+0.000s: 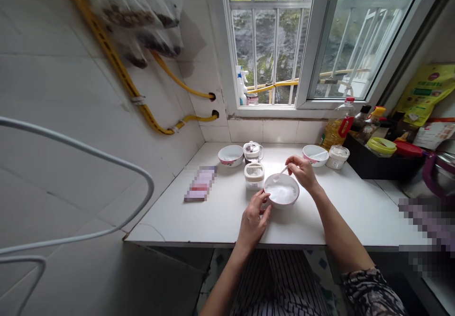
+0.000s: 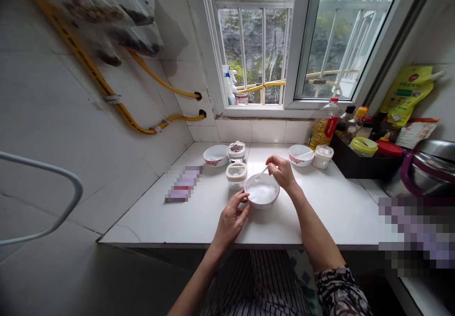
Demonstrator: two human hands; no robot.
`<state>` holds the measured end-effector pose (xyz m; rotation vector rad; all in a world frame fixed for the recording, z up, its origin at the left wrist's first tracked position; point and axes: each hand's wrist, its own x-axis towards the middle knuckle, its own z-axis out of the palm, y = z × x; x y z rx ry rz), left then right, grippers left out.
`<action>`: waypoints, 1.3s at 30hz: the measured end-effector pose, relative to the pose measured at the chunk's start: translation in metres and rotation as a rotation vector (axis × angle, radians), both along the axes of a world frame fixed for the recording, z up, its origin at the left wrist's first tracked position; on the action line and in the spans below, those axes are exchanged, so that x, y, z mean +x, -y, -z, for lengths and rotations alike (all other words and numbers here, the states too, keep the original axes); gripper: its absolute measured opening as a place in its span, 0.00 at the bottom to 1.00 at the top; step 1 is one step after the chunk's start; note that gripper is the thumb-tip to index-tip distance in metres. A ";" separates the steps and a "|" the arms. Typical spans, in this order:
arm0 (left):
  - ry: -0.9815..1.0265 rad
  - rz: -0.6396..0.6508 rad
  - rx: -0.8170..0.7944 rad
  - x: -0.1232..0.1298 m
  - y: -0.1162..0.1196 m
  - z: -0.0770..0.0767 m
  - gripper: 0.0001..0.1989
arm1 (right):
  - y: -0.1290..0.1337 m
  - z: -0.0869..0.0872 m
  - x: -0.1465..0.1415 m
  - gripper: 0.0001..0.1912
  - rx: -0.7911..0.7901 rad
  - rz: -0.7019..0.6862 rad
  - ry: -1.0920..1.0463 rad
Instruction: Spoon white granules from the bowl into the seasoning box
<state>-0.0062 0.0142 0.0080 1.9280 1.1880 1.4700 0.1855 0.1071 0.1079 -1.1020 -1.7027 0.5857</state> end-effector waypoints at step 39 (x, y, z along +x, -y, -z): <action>0.008 0.013 0.005 0.000 0.000 0.000 0.16 | -0.003 0.014 -0.041 0.03 0.060 -0.140 -0.152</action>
